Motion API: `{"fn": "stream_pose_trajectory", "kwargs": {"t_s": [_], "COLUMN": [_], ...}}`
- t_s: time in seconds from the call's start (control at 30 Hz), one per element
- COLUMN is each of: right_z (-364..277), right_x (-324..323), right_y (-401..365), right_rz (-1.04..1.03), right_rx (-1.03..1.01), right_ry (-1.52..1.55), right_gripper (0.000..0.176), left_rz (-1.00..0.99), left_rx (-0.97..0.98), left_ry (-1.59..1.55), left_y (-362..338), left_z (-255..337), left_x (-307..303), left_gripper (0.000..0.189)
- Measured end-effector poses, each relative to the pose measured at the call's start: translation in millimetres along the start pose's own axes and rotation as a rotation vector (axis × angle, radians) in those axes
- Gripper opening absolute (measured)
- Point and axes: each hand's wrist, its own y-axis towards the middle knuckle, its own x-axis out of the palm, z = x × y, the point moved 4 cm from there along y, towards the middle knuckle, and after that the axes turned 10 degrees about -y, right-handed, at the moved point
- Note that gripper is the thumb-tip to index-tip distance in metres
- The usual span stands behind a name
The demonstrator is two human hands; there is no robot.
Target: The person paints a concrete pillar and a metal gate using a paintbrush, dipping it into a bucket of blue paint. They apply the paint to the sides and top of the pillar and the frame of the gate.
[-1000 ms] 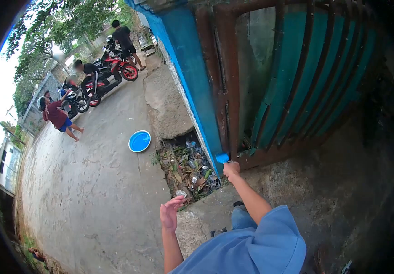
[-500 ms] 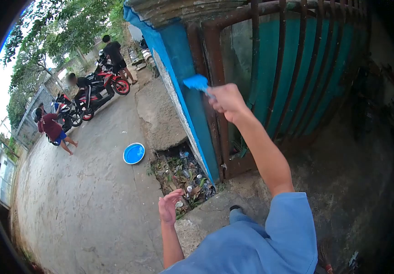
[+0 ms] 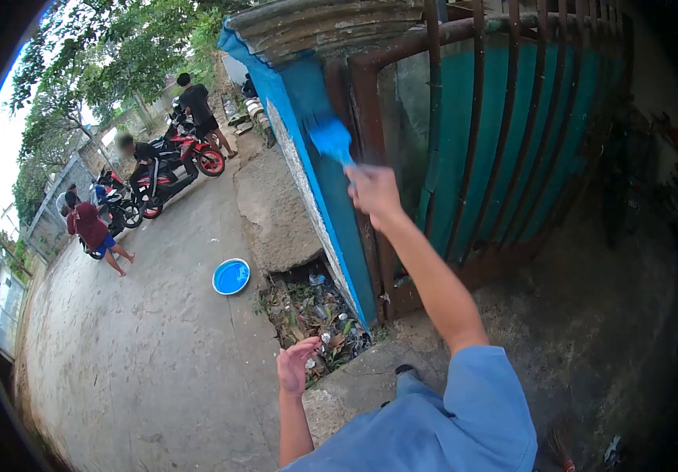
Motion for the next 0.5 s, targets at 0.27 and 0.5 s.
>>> {"fn": "stream_pose_trajectory", "kwargs": {"t_s": [0.27,0.5], "right_z": [247,359], "right_x": [-23,-53], "right_y": [-71,-168], "right_rz": [0.118,0.269], "right_rx": [0.501,0.786], "right_ry": [-0.006,-0.152], "right_gripper": [0.017,0.021], "left_rz": [-0.033,0.03], "left_rx": [-0.062,-0.022], "left_ry": [-0.018,0.019], "left_y": [-16,-54], "left_z": [7,30], "left_x": [-17,-54], "left_gripper": [0.063,0.064]}}
